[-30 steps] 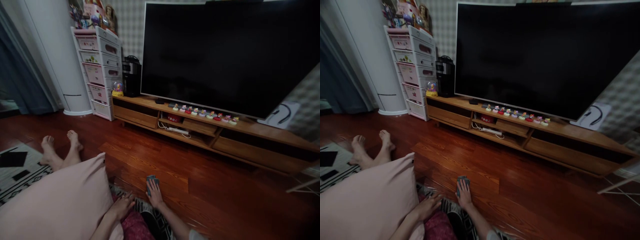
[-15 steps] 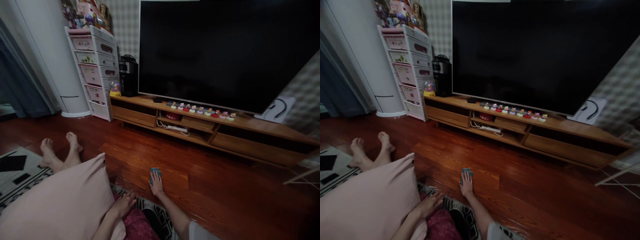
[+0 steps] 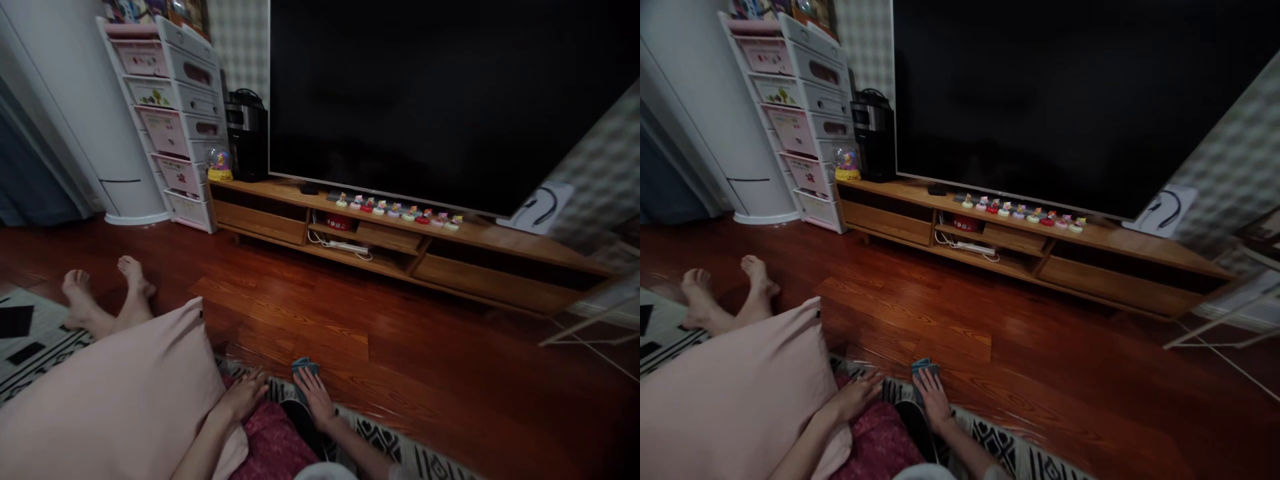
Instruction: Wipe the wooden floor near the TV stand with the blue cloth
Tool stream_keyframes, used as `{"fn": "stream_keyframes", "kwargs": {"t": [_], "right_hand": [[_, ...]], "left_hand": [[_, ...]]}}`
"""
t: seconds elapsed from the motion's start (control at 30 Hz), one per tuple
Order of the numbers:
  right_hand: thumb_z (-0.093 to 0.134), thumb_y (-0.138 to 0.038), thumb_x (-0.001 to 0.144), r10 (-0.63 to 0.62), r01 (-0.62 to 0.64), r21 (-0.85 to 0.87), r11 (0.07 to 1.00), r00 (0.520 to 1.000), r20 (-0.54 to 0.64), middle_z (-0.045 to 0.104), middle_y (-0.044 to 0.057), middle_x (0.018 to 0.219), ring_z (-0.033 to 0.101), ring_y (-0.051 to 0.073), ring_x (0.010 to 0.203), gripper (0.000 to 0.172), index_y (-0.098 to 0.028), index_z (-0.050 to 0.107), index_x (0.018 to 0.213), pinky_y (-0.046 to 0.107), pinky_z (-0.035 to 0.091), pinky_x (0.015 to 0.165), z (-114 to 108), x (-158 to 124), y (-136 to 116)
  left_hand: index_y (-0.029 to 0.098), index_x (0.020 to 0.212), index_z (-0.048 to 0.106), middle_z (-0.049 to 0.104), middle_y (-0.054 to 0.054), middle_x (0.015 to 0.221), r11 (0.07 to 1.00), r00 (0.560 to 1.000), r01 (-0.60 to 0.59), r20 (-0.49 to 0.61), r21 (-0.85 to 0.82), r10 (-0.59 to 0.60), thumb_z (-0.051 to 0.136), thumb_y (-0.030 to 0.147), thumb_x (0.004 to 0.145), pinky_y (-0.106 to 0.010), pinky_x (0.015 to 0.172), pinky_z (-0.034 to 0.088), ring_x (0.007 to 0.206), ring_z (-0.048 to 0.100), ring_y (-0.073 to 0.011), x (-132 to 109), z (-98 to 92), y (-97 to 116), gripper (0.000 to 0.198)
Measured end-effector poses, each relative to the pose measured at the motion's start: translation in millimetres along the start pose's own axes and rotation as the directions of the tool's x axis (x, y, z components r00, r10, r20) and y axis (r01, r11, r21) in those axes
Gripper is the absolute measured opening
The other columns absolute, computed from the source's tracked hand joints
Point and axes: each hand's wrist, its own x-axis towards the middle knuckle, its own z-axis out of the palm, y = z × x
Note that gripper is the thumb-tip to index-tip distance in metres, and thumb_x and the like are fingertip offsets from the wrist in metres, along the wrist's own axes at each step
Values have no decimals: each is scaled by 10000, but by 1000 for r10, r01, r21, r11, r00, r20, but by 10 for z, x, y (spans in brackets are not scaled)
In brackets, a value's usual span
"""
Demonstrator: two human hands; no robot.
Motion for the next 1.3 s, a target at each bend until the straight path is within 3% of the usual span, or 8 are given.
{"fn": "stream_keyframes", "kwargs": {"t": [0.33,0.43,0.57,0.73,0.83,1.1,1.2,1.3], "right_hand": [[361,-371,970,200,-195,55,979,972,-121,181,20,1617,121,191,1484,589,-260,241,1536,411,119,1186,-576,1080,-84],[361,-383,971,151,-146,54,988,983,-109,163,6,1620,96,191,1488,597,-273,219,1540,423,108,1191,-493,1001,-100],[420,-379,953,1,2,42,999,998,-70,135,-21,1623,84,195,1490,632,-313,196,1540,429,114,1200,-193,491,-39],[411,-270,952,-24,25,28,999,999,-40,134,-56,1619,111,171,1486,645,-365,158,1538,401,160,1196,71,-36,46],[437,-330,950,-19,20,10,1000,995,-102,129,-53,1622,111,174,1486,655,-359,153,1540,396,161,1196,27,59,75],[369,-341,963,235,-227,64,972,956,-173,168,19,1618,103,191,1488,592,-248,249,1535,411,113,1190,-587,976,44],[364,-343,962,212,-205,63,977,967,-141,177,20,1616,103,190,1488,589,-241,260,1532,408,107,1190,-625,930,32],[389,-329,948,137,-135,30,990,985,-109,172,-2,1617,99,185,1488,606,-270,248,1534,408,105,1194,-457,566,65]], "left_hand": [[228,1465,414,289,-83,1586,1000,999,13,32,15,-13,303,406,983,-405,1163,248,1449,270,-234,-30,-80,32,525],[213,1459,422,298,-96,1582,1000,1000,2,29,20,-3,299,408,985,-411,1166,239,1447,276,-236,-25,-75,35,528],[189,1472,401,299,-118,1579,999,1000,-4,28,33,3,288,410,983,-425,1157,253,1444,282,-253,-9,-46,24,548],[253,1444,443,299,-82,1583,1000,1000,-8,5,9,8,295,443,976,-443,1138,279,1439,294,-258,34,35,-49,527],[267,1457,424,290,-82,1587,1000,1000,-6,10,7,6,288,464,976,-459,1142,270,1443,286,-253,49,60,-84,537],[203,1472,401,292,-110,1583,1000,999,5,37,29,-6,280,425,986,-415,1152,266,1434,308,-235,20,-19,-36,548],[198,1475,393,296,-109,1581,1000,999,-2,32,27,1,283,412,988,-411,1160,255,1437,302,-234,8,-38,-17,544],[225,1465,411,304,-86,1581,1000,1000,-18,17,15,17,299,412,986,-403,1159,261,1437,301,-234,10,-26,-15,526]]}}
